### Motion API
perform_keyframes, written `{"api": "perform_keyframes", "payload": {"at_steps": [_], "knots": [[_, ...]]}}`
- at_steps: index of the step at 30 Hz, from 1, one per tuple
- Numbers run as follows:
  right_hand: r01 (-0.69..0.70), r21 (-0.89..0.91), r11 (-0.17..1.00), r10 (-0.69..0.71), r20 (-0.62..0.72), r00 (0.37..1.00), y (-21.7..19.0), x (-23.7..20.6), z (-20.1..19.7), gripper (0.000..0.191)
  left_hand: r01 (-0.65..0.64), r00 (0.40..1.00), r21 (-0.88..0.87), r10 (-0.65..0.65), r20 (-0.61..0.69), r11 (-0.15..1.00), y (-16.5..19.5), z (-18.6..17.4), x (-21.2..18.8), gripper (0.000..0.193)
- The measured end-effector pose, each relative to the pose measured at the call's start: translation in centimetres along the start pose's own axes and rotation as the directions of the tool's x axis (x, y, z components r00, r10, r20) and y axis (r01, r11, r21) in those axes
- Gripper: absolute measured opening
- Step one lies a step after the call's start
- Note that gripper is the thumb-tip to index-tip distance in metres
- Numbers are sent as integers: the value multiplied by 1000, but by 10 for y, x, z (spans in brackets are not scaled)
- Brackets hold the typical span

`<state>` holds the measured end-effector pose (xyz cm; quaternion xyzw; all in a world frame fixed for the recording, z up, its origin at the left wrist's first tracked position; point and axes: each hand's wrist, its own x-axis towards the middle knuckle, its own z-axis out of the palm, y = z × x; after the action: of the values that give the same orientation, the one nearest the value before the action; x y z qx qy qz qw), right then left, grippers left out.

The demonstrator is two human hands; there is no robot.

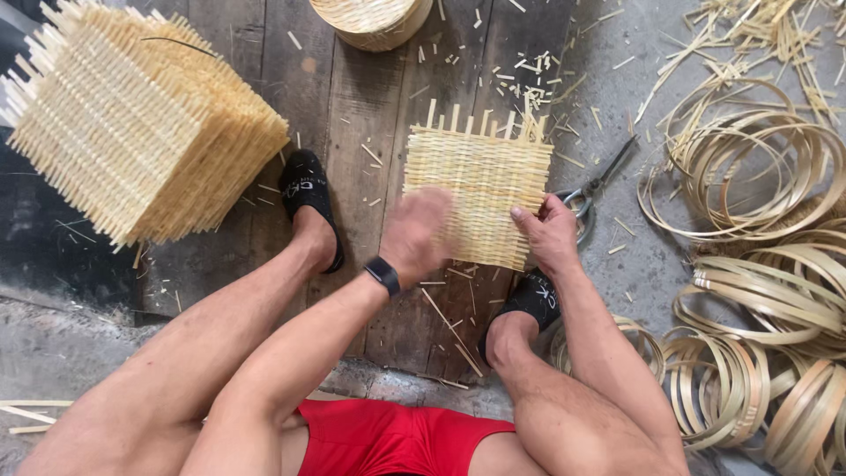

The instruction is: The person sits on the floor assembling woven bamboo basket trays. They bend a thin bamboo rim hoop around a square woven mat, press the mat into a round wooden mold, trim the protruding strip ends with scissors, and set finished round trays aside.

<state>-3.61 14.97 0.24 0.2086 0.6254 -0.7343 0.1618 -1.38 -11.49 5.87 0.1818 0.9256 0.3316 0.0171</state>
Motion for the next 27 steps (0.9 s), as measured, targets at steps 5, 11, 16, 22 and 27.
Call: {"api": "perform_keyframes", "payload": {"at_steps": [5, 11, 16, 22, 27], "knots": [[63, 9, 998, -62, -77, 995, 16, -2, 4, 25, 770, 595, -452, -762, 254, 451, -86, 5, 37, 46], [59, -63, 996, -65, -99, 993, 17, -8, 3, 27, 756, 598, -563, -704, 384, 334, -110, 17, 28, 33], [94, -108, 990, -108, -130, 986, 18, -13, -11, 35, 775, 590, -497, -728, 349, 389, -83, 6, 30, 51], [89, -637, 766, -506, -512, 694, -18, -5, -143, 37, 704, 636, -503, -761, 131, 501, -60, -20, 28, 76], [-197, -818, 540, -509, -504, 698, -48, -4, -246, 23, 569, 657, -560, -743, -130, 602, -63, -40, 25, 67]]}}
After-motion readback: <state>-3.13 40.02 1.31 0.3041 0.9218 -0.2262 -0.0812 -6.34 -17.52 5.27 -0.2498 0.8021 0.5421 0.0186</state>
